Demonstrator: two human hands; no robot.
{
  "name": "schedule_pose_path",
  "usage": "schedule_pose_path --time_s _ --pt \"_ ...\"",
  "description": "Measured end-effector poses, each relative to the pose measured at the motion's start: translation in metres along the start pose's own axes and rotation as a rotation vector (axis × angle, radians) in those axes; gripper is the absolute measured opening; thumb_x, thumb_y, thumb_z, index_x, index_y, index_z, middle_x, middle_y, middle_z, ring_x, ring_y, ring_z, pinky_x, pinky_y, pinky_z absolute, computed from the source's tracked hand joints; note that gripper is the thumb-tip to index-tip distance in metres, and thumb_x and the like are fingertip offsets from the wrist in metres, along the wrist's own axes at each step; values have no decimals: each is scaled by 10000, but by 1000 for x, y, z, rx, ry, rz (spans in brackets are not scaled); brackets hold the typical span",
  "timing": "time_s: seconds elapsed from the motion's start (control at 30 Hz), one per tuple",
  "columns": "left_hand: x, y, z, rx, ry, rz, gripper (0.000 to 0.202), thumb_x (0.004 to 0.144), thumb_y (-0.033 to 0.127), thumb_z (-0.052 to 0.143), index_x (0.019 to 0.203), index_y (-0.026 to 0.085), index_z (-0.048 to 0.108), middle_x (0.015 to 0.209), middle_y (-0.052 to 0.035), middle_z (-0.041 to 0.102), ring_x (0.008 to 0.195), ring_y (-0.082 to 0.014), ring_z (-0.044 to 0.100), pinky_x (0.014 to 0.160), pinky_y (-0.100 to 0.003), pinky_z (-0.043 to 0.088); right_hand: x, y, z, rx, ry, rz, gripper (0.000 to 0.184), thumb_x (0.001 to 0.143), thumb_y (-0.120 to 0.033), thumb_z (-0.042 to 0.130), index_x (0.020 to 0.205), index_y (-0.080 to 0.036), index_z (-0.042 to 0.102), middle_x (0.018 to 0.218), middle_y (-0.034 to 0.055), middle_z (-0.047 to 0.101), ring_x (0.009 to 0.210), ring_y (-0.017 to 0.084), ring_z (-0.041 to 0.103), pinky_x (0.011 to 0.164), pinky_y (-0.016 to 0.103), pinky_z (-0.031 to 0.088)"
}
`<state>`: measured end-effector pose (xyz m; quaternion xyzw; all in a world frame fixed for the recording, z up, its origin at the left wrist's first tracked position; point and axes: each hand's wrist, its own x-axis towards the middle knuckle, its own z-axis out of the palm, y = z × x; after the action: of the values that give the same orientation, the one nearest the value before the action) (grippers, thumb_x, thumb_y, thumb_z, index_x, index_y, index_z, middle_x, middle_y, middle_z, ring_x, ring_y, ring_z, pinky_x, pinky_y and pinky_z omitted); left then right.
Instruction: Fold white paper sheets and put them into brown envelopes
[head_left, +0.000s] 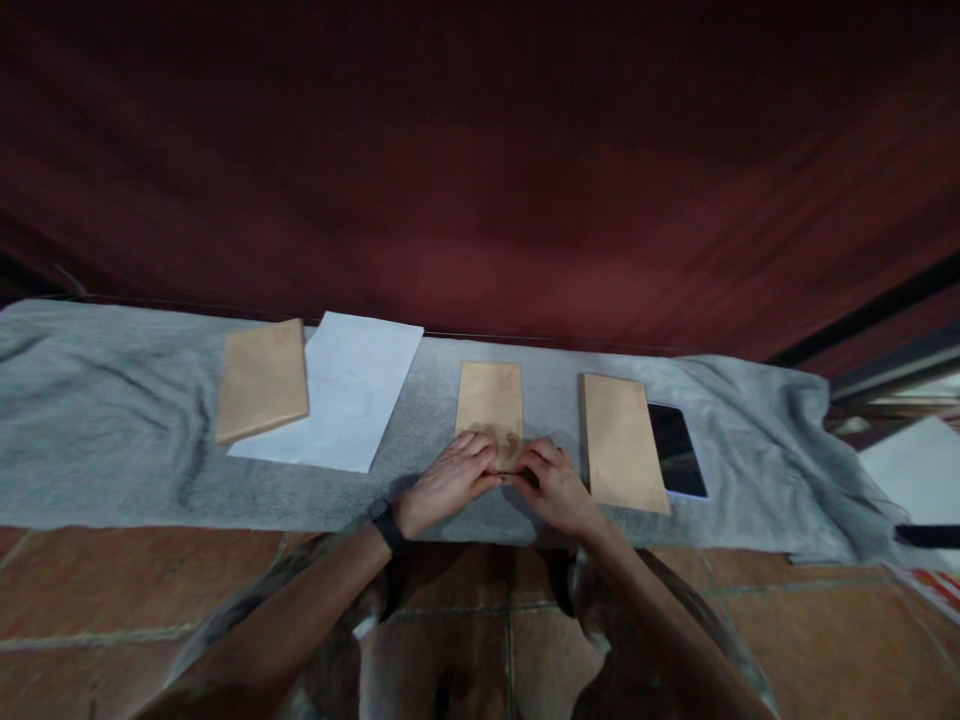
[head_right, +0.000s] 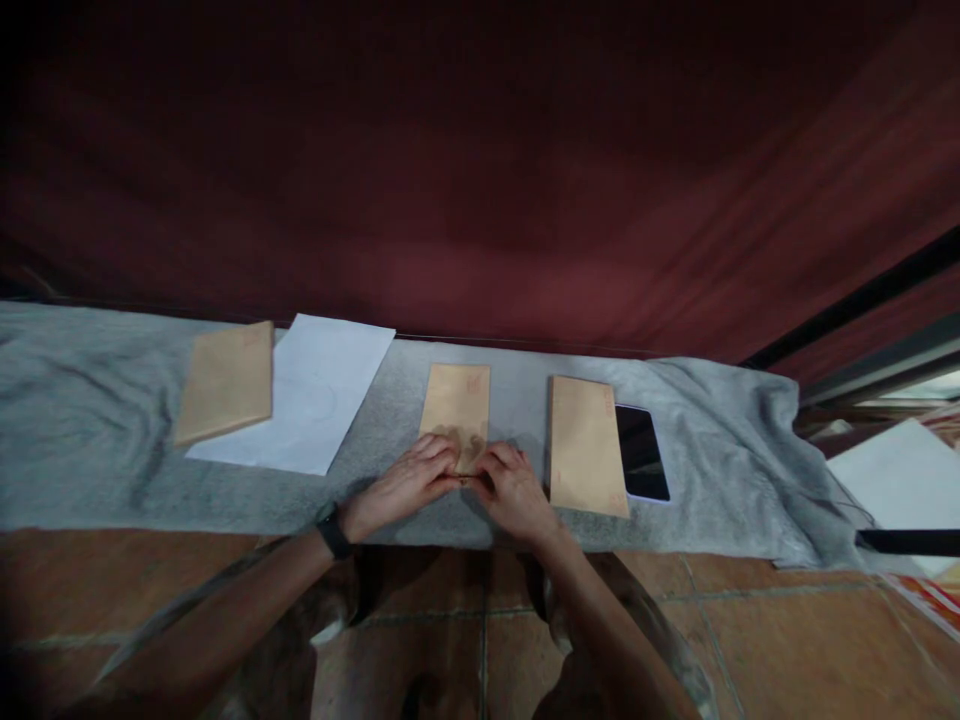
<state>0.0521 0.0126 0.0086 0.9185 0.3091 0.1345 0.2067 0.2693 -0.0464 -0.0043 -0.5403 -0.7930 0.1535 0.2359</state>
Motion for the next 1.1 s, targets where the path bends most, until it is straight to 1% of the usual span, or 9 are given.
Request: schedule_pose_path --time_s 0.1,0.2,0.33,0.43,0.53,0.63,0.73,0.9,1.1 --pt "0 0 1 47 25 -17 160 960 361 606 926 206 585 1082 -52 590 1089 -229 532 985 -397 458 -2 0 5 -44 15 12 35 947 -209 602 933 -203 634 1031 53 626 998 206 596 891 350 452" --pt "-2 -1 5 147 67 -56 182 987 361 555 1017 185 590 1128 -84 606 1119 -251 542 993 -421 456 -4 -2 8 -84 38 41 50 952 -199 577 926 -195 619 1026 63 621 995 214 588 890 354 457" --pt "-5 -3 12 282 97 -68 292 1002 371 522 1202 163 569 1314 -134 593 1236 -279 536 1036 -444 436 -6 -11 10 -145 55 82 97 963 -194 535 988 -182 628 1071 92 632 1020 234 587 903 377 470" --pt "-6 -6 16 314 115 -64 353 1022 352 478 1319 169 534 1507 -126 481 1394 -269 436 1127 -434 379 -10 -23 18 -182 54 36 239 993 -192 459 1161 -170 628 1218 119 634 1105 242 585 961 398 471" --pt "-6 -10 19 328 112 -47 413 1046 310 398 1438 198 468 1590 -88 399 1484 -225 328 1209 -421 296 -17 -39 32 -204 54 -40 426 1026 -292 424 1405 -116 503 1422 159 551 1301 254 507 1078 411 436" --pt "-6 -12 22 356 121 -71 457 1055 286 335 1500 232 420 1623 -55 351 1510 -198 283 1244 -425 241 -24 -50 47 -278 103 -27 586 1029 -404 430 1498 -54 395 1510 195 479 1420 288 407 1156 460 377" --pt "-7 -12 23 388 137 -129 485 1055 317 328 1529 238 390 1640 -49 308 1519 -203 260 1252 -433 227 -30 -51 54 -350 158 -7 650 1018 -468 455 1502 -39 393 1521 211 467 1445 313 384 1174 487 361" --pt "-10 -11 20 404 150 -192 531 1046 375 345 1546 199 363 1632 -74 314 1519 -220 259 1251 -454 231 -34 -44 52 -410 206 23 678 1022 -472 442 1513 -10 364 1538 239 429 1459 323 369 1171 494 373" --pt "1 2 20 378 151 -214 514 1053 339 298 1488 104 437 1576 -139 411 1491 -231 329 1256 -451 222 -34 -43 56 -432 220 32 669 1021 -452 437 1516 -9 361 1548 240 412 1458 327 372 1176 496 372"
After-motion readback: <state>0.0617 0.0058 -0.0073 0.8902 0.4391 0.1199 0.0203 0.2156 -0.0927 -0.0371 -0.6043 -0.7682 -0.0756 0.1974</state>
